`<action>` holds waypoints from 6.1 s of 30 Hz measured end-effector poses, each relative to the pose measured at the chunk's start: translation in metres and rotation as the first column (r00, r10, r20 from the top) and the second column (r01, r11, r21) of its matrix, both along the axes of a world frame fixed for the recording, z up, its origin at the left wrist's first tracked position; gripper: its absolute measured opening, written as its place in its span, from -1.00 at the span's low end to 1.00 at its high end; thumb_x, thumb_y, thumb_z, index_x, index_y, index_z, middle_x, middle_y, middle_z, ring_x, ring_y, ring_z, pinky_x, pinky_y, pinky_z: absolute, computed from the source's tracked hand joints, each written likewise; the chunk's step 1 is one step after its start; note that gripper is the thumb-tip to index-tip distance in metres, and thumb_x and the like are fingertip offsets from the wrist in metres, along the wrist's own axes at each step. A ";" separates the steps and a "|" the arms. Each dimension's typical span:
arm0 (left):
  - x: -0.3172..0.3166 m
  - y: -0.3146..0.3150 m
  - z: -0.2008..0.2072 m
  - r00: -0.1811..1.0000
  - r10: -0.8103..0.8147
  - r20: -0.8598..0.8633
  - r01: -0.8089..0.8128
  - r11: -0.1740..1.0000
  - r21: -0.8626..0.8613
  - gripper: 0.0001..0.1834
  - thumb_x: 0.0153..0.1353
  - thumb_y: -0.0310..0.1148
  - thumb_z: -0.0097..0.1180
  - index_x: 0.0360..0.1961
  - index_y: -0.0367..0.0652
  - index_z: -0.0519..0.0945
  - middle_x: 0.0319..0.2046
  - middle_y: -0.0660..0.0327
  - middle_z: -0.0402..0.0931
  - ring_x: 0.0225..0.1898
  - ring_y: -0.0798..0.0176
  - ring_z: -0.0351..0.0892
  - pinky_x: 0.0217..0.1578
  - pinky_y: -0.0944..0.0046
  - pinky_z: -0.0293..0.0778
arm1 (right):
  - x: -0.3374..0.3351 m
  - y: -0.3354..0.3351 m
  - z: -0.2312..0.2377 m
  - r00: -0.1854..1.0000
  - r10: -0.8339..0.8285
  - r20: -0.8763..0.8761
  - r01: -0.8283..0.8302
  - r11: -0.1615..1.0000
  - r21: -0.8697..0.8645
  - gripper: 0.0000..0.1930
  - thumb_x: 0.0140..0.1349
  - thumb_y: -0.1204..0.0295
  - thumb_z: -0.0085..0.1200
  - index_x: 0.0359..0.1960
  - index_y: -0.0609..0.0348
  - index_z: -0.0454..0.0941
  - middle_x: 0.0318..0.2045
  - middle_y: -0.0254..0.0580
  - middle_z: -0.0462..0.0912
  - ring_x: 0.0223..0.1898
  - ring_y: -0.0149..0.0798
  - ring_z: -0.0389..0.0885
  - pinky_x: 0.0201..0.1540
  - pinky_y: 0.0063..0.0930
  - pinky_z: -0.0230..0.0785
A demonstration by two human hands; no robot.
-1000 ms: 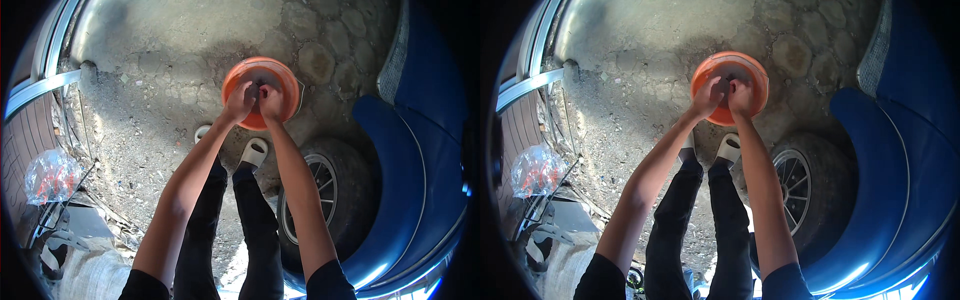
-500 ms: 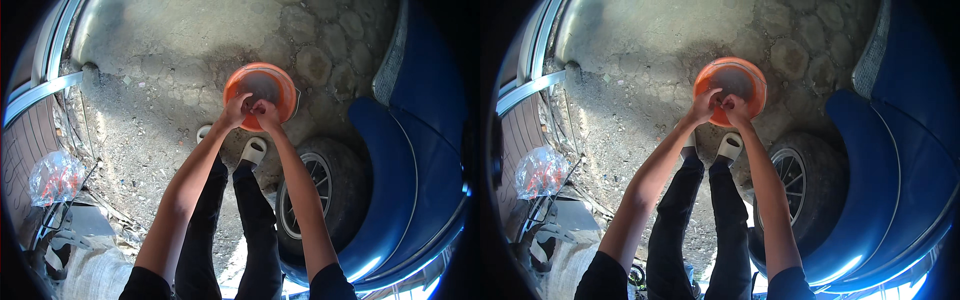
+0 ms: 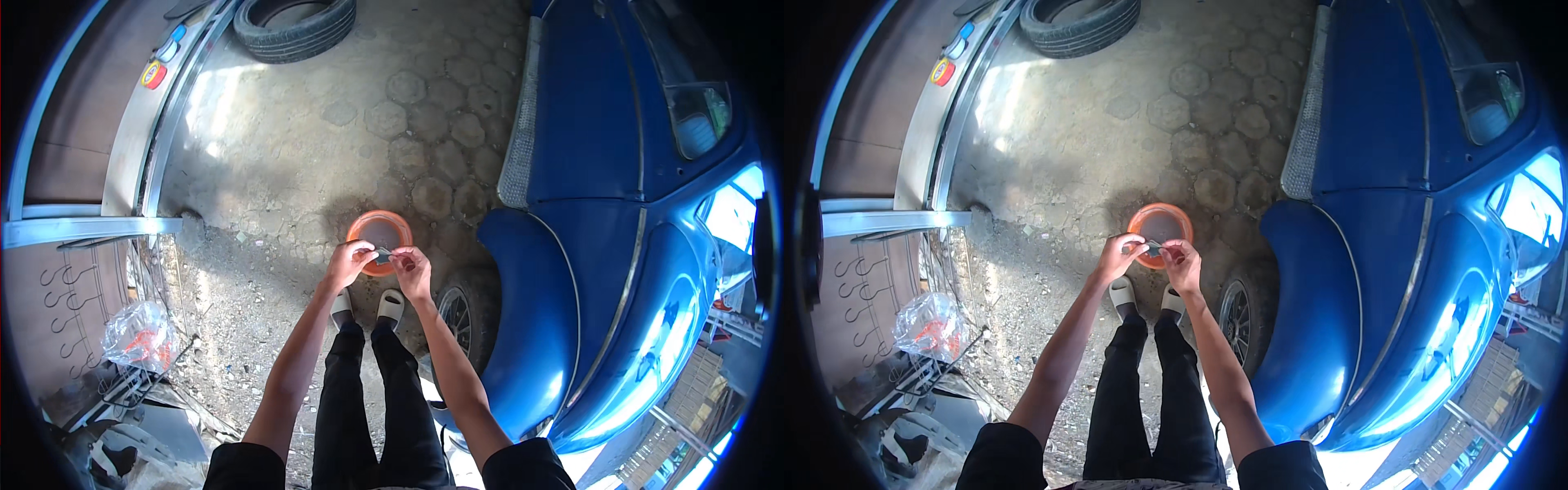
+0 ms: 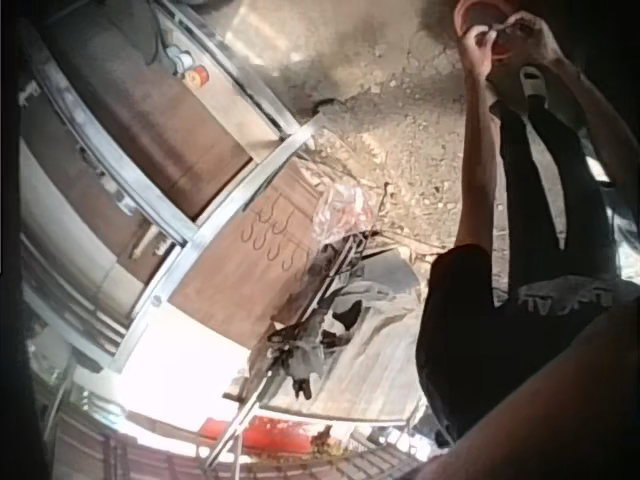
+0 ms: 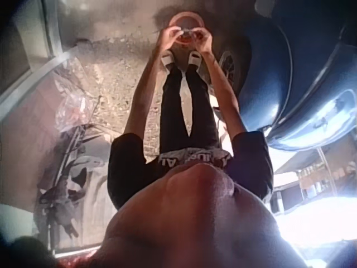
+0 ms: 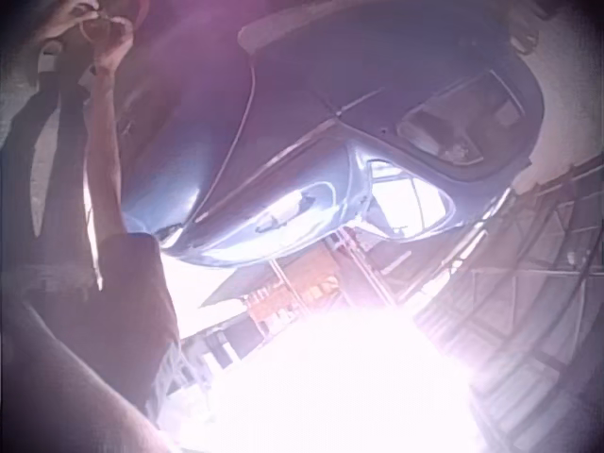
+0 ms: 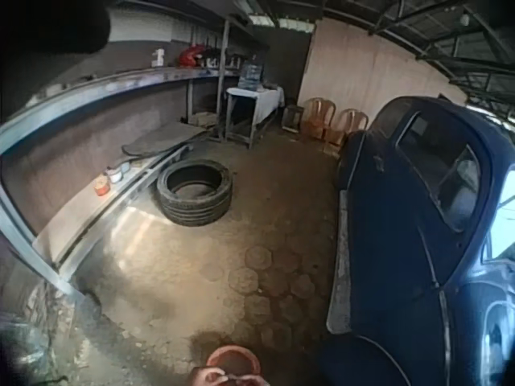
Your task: The person wets a piece of sandpaper in a bucket of water and sands the hood of a car by hand.
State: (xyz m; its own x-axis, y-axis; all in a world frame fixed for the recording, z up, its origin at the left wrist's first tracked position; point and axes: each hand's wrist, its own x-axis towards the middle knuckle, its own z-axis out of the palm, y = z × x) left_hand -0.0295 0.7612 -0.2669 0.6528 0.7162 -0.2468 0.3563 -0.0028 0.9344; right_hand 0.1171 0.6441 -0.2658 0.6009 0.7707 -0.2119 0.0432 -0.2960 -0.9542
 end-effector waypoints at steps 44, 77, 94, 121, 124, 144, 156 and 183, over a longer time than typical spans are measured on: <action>-0.052 -0.390 0.231 0.746 -0.618 0.247 0.662 0.730 -0.171 -0.60 0.14 -0.62 0.15 0.05 -0.33 0.48 -0.11 0.13 0.57 -0.10 0.31 0.57 -0.01 0.33 0.49 | -0.180 -0.447 0.219 0.679 -0.684 -0.268 0.734 0.640 0.226 -0.77 0.21 0.56 0.20 -0.09 0.31 0.56 -0.42 -0.38 0.63 -0.39 -0.55 0.55 -0.31 -0.65 0.38; 0.139 -0.898 0.214 0.699 -0.665 0.264 0.695 0.718 -0.031 -0.72 0.13 -0.58 0.24 -0.10 -0.28 0.55 -0.21 0.16 0.61 -0.16 0.34 0.59 -0.08 0.36 0.53 | -0.027 -0.952 0.214 0.554 -0.824 -0.118 0.829 0.532 0.175 -0.56 0.25 0.49 0.16 0.18 0.08 0.45 -0.14 -0.04 0.65 -0.20 -0.32 0.64 -0.14 -0.50 0.50; 0.266 -1.076 0.167 0.843 -0.464 0.272 0.514 0.844 -0.152 -0.75 0.14 -0.57 0.20 -0.12 -0.27 0.57 -0.22 0.18 0.64 -0.18 0.35 0.61 -0.09 0.35 0.50 | 0.153 -1.122 0.182 0.767 -0.636 0.082 0.641 0.760 -0.103 -0.78 0.16 0.49 0.24 -0.17 0.21 0.53 -0.45 -0.18 0.65 -0.47 -0.41 0.62 -0.43 -0.51 0.46; 0.349 -1.033 0.203 0.999 -0.024 -0.034 0.040 0.781 0.623 -0.28 0.26 -0.04 0.15 0.38 -0.05 0.24 0.48 -0.03 -0.22 0.49 -0.21 -0.33 0.39 -0.18 -0.18 | 0.328 -1.063 0.170 0.521 0.180 0.835 -0.090 0.984 -0.155 -0.13 0.30 0.05 -0.04 0.43 0.40 -0.13 0.44 0.29 -0.13 0.48 0.22 -0.23 0.46 0.05 -0.26; 0.397 -0.978 0.221 0.965 -0.031 -0.259 0.212 0.670 0.711 -0.15 0.34 0.19 -0.13 0.48 -0.04 -0.03 0.49 -0.06 -0.43 0.49 -0.20 -0.57 0.36 -0.33 -0.43 | 0.325 -1.028 0.177 0.549 0.062 0.833 0.104 0.984 -0.142 -0.13 0.32 -0.05 -0.13 0.41 0.42 -0.08 0.45 0.23 -0.12 0.48 0.22 -0.21 0.46 0.05 -0.26; 0.401 -0.950 0.196 0.874 -0.181 -0.451 0.419 0.749 0.513 0.05 0.26 0.45 -0.40 0.48 -0.01 -0.40 0.46 -0.02 -0.74 0.42 -0.17 -0.91 0.14 -0.55 -0.81 | 0.420 -1.106 0.130 0.531 -0.655 0.537 0.845 0.366 -0.389 -0.08 0.39 -0.22 -0.44 0.45 0.32 -0.37 0.49 0.12 -0.40 0.48 0.22 -0.54 0.32 0.49 -0.55; 0.393 -0.940 0.200 0.856 -0.119 -0.503 0.424 0.718 0.553 0.00 0.29 0.40 -0.39 0.49 0.01 -0.39 0.47 0.01 -0.71 0.43 -0.20 -0.87 0.16 -0.59 -0.71 | 0.328 -1.048 0.138 0.624 -0.483 0.614 0.673 0.731 -0.110 -0.08 0.33 -0.11 -0.16 0.44 0.37 -0.20 0.48 0.20 -0.27 0.49 0.22 -0.43 0.36 0.38 -0.59; 0.531 -0.977 0.239 0.941 -0.086 -0.326 0.329 0.443 0.834 -0.34 0.45 0.09 -0.32 0.43 -0.04 0.15 0.48 0.07 -0.13 0.50 -0.11 -0.27 0.40 -0.22 -0.32 | 0.548 -1.114 0.165 0.560 -0.409 0.720 0.498 0.861 0.102 -0.06 0.27 -0.20 -0.13 0.43 0.32 -0.07 0.45 0.17 -0.06 0.48 0.15 -0.15 0.41 0.22 -0.28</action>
State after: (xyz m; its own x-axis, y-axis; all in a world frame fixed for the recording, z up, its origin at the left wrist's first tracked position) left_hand 0.5018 -0.2158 -0.0282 0.8325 0.4815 0.2742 0.4025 -0.8656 0.2978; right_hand 0.6656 -0.4704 -0.1011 0.8609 0.3536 0.3657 0.5081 -0.5604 -0.6541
